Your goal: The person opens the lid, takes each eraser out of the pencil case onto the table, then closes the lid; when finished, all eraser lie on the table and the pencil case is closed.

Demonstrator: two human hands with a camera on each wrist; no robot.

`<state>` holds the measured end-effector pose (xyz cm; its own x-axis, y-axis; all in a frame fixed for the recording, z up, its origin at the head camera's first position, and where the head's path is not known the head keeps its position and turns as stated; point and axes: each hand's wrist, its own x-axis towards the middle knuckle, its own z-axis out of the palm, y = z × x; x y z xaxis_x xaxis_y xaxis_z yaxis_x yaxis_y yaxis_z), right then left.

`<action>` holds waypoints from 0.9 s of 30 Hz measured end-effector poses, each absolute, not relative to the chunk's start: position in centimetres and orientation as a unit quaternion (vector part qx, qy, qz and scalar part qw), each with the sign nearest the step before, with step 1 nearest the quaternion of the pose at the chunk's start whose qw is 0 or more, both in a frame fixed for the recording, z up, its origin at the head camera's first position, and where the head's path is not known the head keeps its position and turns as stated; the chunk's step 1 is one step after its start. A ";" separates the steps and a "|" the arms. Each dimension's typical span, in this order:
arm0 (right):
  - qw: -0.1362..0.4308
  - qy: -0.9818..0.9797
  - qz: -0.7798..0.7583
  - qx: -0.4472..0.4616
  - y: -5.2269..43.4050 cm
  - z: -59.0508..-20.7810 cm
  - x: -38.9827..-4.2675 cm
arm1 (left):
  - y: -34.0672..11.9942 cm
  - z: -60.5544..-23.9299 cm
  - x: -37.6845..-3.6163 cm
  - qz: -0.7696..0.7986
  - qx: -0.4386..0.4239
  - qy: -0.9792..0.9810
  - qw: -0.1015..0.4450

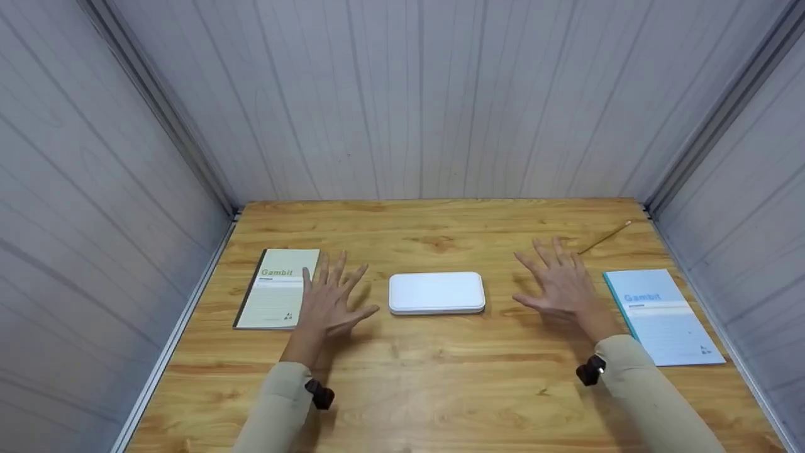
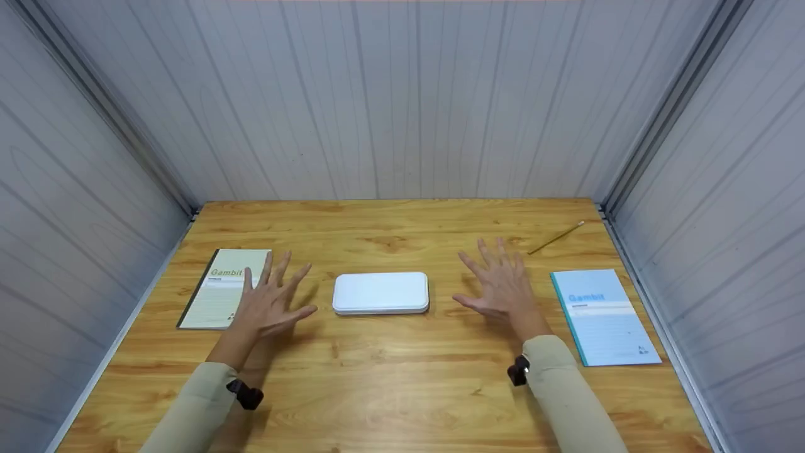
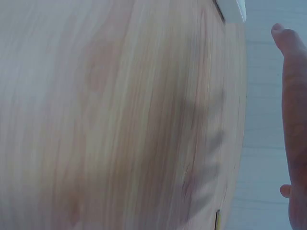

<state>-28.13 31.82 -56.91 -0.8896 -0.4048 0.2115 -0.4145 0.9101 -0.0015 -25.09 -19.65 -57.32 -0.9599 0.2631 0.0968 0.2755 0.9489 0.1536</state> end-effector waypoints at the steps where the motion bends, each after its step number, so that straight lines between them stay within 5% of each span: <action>1: 0.105 -0.971 0.021 0.216 31.4 -56.8 -28.2 | -19.4 -57.3 -25.2 -0.079 -0.138 -0.987 0.034; 13: 0.119 -0.943 0.061 0.305 26.6 -57.2 -28.9 | -18.2 -58.7 -26.3 -0.159 -0.152 -0.974 0.044; 27: 0.070 -0.907 0.183 0.372 22.3 -58.0 -28.6 | -15.5 -60.3 -25.9 -0.329 -0.197 -0.923 0.012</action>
